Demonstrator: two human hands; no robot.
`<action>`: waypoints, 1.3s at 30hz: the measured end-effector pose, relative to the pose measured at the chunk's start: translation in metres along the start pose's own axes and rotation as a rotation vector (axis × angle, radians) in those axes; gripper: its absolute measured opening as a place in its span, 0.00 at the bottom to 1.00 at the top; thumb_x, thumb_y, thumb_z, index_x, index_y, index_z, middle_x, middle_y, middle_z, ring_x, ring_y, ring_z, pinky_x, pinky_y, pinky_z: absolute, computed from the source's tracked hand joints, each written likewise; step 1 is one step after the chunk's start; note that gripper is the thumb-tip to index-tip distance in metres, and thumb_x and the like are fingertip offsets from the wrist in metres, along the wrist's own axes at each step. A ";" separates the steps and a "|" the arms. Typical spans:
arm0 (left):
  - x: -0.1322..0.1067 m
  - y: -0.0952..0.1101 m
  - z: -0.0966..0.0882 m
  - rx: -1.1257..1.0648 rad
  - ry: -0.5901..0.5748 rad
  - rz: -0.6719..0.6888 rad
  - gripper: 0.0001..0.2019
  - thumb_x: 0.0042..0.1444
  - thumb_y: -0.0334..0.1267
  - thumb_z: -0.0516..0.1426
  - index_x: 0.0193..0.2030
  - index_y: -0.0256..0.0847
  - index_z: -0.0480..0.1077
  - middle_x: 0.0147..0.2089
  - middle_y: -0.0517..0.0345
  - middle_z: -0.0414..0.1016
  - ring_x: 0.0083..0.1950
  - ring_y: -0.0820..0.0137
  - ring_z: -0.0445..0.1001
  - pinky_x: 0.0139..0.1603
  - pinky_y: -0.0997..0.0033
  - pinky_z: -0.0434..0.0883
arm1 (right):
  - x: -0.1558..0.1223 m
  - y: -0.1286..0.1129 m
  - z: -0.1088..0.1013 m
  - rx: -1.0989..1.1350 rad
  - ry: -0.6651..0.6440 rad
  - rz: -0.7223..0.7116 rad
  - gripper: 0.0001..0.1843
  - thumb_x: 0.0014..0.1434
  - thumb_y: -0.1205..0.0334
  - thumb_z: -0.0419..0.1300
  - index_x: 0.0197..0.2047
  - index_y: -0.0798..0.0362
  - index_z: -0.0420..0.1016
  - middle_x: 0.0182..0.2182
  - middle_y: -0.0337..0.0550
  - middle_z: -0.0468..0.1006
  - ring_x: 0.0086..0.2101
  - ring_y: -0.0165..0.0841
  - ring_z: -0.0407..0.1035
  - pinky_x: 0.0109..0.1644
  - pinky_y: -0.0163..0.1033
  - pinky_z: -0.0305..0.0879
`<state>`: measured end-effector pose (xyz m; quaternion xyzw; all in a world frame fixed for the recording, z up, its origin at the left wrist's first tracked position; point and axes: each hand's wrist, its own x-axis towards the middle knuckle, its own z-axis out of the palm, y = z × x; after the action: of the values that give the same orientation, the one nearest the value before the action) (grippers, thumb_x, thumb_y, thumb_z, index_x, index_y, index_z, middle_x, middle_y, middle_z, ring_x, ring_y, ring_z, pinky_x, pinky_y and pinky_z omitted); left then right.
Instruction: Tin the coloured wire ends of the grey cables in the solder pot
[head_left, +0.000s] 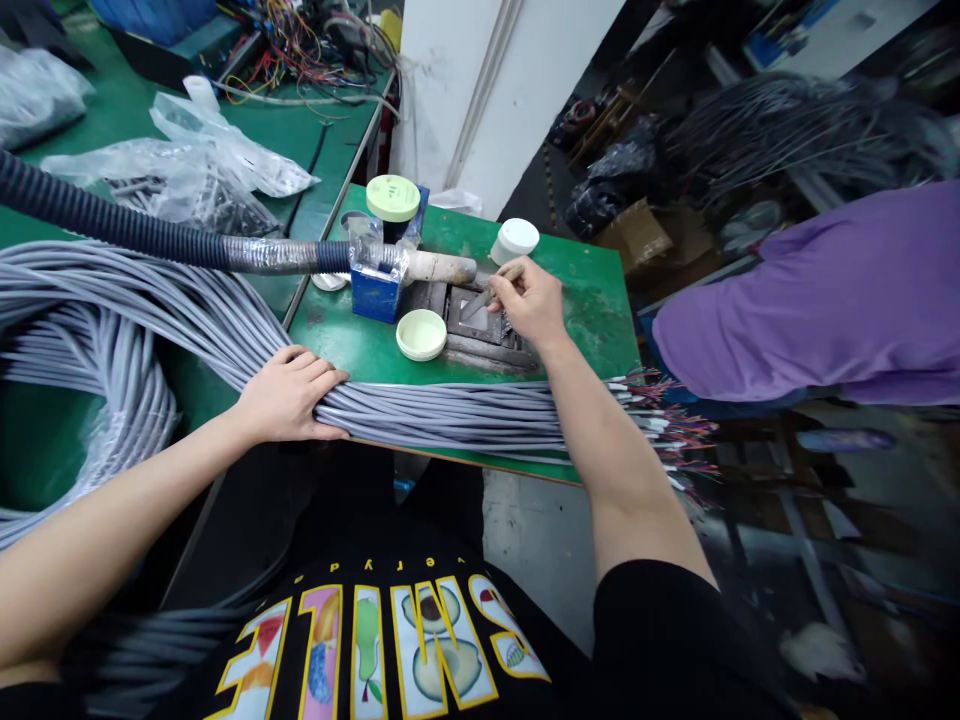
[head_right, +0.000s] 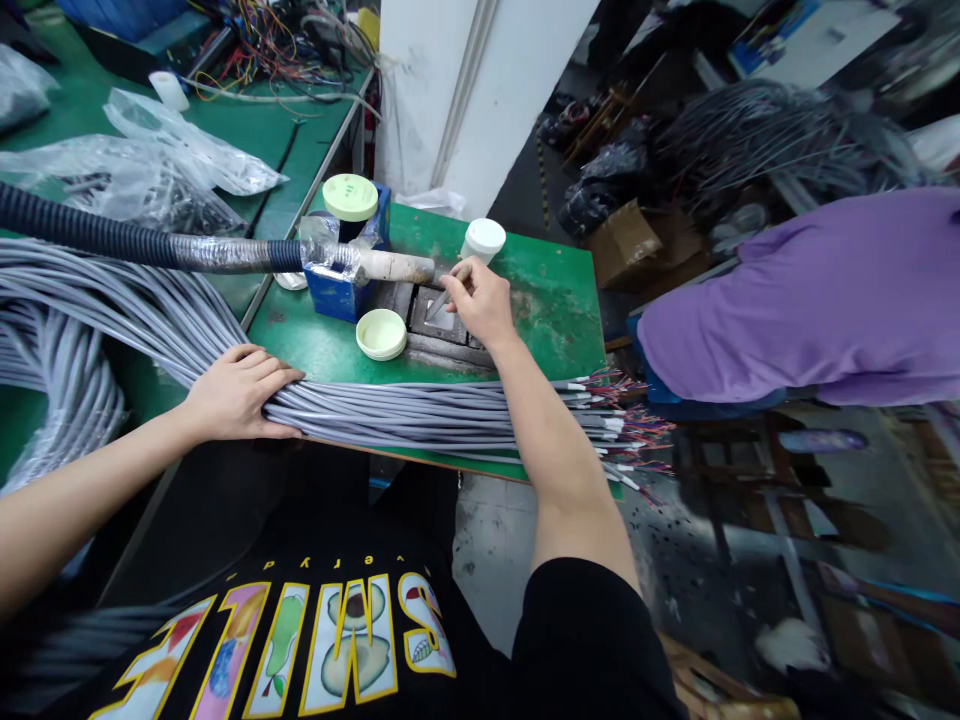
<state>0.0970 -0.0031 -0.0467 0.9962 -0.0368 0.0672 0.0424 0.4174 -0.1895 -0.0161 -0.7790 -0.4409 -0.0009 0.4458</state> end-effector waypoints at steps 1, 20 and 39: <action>0.000 0.000 0.000 -0.006 0.005 0.002 0.34 0.48 0.64 0.53 0.53 0.39 0.70 0.42 0.46 0.76 0.46 0.55 0.71 0.56 0.51 0.62 | 0.000 0.001 0.001 -0.005 -0.007 0.003 0.10 0.58 0.54 0.56 0.31 0.50 0.65 0.24 0.36 0.73 0.23 0.31 0.73 0.25 0.34 0.64; 0.000 0.000 -0.001 0.007 0.040 0.019 0.33 0.49 0.64 0.54 0.52 0.39 0.71 0.40 0.46 0.76 0.44 0.55 0.72 0.54 0.51 0.63 | -0.001 0.002 -0.028 -0.265 -0.096 -0.074 0.08 0.57 0.57 0.57 0.30 0.51 0.68 0.22 0.37 0.72 0.25 0.33 0.70 0.30 0.36 0.61; 0.001 0.001 -0.001 0.052 0.034 0.031 0.35 0.49 0.66 0.52 0.52 0.37 0.70 0.40 0.46 0.75 0.44 0.56 0.71 0.54 0.52 0.62 | 0.004 -0.002 -0.004 -0.068 -0.015 -0.090 0.09 0.58 0.55 0.56 0.32 0.51 0.67 0.26 0.38 0.74 0.25 0.32 0.73 0.27 0.35 0.62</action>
<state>0.0974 -0.0042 -0.0452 0.9949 -0.0495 0.0860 0.0158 0.4203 -0.1892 -0.0107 -0.7731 -0.4785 -0.0301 0.4153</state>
